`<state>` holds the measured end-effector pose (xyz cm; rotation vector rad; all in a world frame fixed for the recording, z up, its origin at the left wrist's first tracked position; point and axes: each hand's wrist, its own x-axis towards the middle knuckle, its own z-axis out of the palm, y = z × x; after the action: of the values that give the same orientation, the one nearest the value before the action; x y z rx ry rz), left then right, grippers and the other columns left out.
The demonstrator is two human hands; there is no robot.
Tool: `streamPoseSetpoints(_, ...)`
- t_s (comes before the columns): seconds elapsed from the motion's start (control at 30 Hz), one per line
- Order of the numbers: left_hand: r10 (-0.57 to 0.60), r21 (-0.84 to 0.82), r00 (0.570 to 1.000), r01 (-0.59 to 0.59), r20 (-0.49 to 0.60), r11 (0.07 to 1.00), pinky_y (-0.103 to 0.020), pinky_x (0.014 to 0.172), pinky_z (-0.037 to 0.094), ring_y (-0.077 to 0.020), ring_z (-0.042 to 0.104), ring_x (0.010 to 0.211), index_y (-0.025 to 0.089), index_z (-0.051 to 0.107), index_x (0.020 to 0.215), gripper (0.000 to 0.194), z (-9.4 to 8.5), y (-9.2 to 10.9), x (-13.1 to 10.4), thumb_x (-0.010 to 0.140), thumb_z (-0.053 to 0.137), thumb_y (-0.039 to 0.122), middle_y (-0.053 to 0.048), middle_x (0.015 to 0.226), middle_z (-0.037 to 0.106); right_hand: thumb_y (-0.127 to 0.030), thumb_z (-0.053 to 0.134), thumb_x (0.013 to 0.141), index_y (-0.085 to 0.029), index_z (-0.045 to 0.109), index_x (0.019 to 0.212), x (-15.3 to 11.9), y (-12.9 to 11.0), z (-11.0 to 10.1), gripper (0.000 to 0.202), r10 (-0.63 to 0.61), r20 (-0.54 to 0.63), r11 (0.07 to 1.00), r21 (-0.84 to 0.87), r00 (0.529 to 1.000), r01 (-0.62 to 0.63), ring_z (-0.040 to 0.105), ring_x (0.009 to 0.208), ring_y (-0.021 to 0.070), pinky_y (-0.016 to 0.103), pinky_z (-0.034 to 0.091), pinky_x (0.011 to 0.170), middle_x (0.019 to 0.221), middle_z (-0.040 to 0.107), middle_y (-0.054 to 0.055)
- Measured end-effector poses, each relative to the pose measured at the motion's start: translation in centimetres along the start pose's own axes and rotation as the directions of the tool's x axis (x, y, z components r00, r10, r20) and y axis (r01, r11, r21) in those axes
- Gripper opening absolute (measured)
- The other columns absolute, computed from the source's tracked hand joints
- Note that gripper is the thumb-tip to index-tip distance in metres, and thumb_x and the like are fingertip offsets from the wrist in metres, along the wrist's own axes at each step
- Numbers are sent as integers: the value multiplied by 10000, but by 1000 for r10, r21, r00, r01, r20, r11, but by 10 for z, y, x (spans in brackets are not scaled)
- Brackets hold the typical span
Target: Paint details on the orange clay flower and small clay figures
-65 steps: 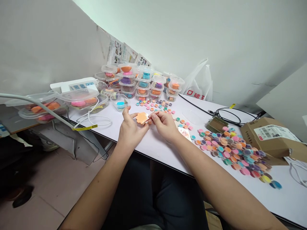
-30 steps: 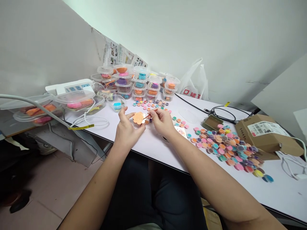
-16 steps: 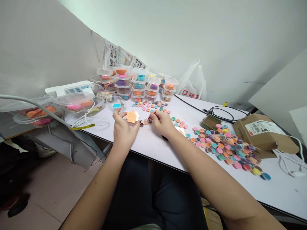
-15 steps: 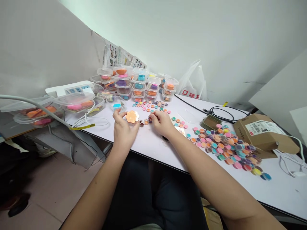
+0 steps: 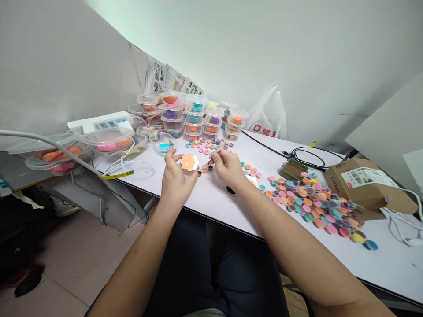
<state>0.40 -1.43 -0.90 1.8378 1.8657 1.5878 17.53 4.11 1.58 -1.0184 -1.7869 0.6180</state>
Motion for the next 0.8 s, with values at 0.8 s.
streamPoseSetpoints(0.8, -119, 15, 989, 118, 86, 993, -431, 859, 561, -328, 737, 1052, 234, 271, 1439, 900, -3, 10, -2, 727, 804, 373, -137, 1243, 732, -519, 563, 964, -214, 620, 843, -9, -6, 3, 333, 48, 83, 984, 165, 995, -62, 719, 753, 203, 347, 558, 733, 783, 731, 50)
